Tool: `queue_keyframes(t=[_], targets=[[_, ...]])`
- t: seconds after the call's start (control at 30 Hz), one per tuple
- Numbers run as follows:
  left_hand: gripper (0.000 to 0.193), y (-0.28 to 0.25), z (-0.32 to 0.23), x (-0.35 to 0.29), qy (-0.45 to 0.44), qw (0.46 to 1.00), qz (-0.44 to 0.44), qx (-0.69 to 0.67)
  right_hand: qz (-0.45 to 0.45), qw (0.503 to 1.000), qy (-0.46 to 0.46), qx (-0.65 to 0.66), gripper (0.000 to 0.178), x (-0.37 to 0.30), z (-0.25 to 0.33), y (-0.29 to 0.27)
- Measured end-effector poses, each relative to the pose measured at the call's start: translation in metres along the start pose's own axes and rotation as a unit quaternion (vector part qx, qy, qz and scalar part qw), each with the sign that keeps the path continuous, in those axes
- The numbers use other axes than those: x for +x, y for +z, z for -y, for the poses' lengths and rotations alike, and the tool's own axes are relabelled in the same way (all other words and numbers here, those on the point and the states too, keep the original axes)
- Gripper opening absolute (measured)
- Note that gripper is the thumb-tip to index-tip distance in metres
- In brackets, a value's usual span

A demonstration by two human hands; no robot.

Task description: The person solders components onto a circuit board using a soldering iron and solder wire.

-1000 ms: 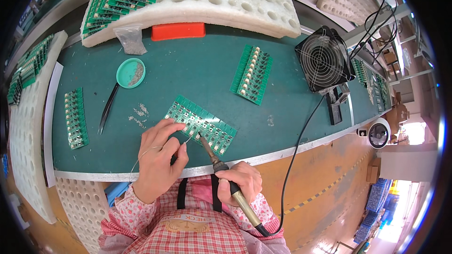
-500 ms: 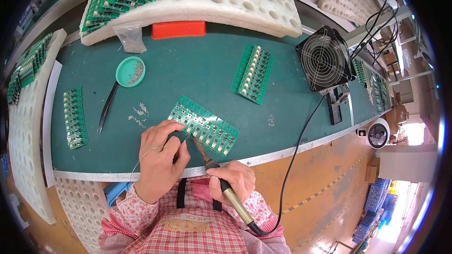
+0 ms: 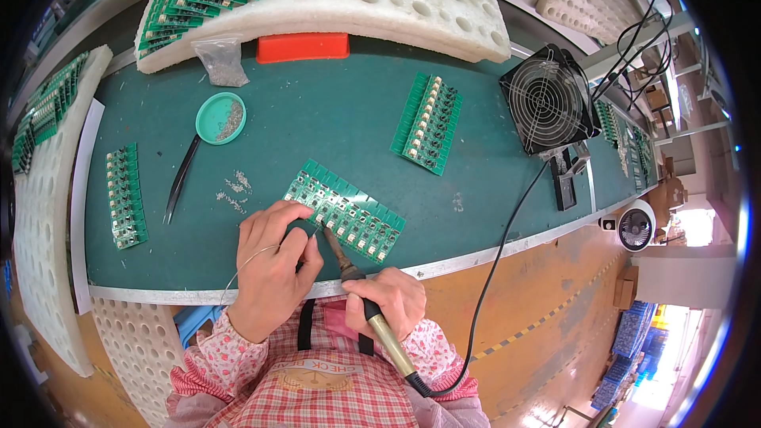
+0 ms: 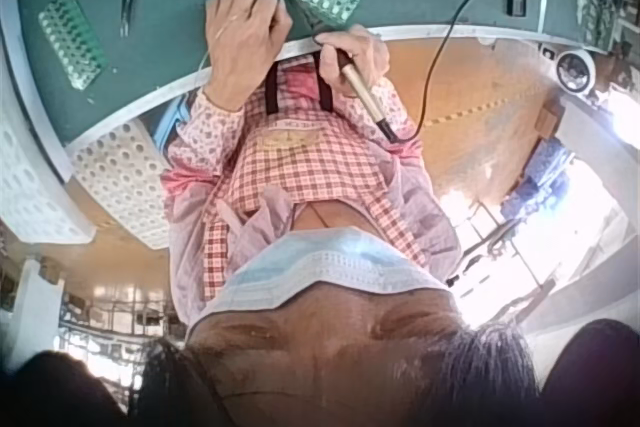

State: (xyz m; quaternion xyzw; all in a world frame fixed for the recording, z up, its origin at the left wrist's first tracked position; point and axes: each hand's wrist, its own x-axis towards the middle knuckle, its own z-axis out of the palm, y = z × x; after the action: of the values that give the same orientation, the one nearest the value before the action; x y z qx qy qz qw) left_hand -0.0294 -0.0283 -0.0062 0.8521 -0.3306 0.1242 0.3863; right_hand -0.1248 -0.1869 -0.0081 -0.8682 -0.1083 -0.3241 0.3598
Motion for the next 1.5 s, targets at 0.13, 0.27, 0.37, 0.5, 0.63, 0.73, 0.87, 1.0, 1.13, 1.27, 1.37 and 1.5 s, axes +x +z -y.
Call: queue_keyframes(t=[0.13,0.27,0.37,0.5,0.63,0.73,0.87,1.0,1.13,1.27,1.37,1.5], targets=[[0.016,0.000,0.001,0.000,0.004,1.000,-0.001,0.004,0.029,0.997,-0.056,-0.038,0.030,0.007,0.003,0.000],[0.016,0.001,0.001,-0.001,0.007,1.000,-0.003,0.003,0.034,0.995,-0.073,-0.055,0.030,0.010,0.006,-0.001],[0.016,0.001,0.001,-0.001,0.008,1.000,-0.003,0.002,0.035,0.996,-0.065,-0.046,0.030,0.011,0.006,-0.001],[0.015,0.001,0.001,-0.002,0.009,1.000,0.003,0.001,0.035,0.997,-0.045,-0.045,0.029,0.010,0.008,-0.001],[0.015,0.000,0.001,-0.002,0.010,1.000,-0.002,0.005,0.024,0.999,-0.014,-0.031,0.026,0.011,0.010,0.000],[0.015,0.000,0.001,-0.002,0.009,1.000,-0.002,0.002,-0.012,1.000,-0.004,-0.015,0.022,0.002,0.005,-0.002],[0.015,-0.001,0.001,-0.002,0.005,1.000,-0.001,-0.007,-0.020,0.999,0.015,-0.030,0.010,-0.001,0.009,-0.007],[0.014,-0.004,0.001,-0.001,-0.004,1.000,-0.005,-0.018,-0.031,0.999,0.028,-0.022,0.010,-0.003,0.009,-0.007],[0.014,-0.010,0.005,0.000,-0.031,0.999,-0.014,-0.017,-0.035,0.999,0.038,0.000,0.016,-0.004,0.007,-0.008],[0.015,-0.008,0.009,0.001,-0.030,0.999,-0.009,-0.017,-0.038,0.998,0.035,0.019,0.016,-0.001,0.007,-0.002],[0.016,-0.008,0.007,0.001,-0.026,1.000,-0.005,-0.004,-0.031,0.999,0.026,0.023,0.017,0.001,0.004,0.002],[0.016,-0.004,0.008,0.002,-0.026,1.000,-0.011,0.000,-0.021,0.999,0.032,0.020,0.018,0.001,0.002,0.004]])
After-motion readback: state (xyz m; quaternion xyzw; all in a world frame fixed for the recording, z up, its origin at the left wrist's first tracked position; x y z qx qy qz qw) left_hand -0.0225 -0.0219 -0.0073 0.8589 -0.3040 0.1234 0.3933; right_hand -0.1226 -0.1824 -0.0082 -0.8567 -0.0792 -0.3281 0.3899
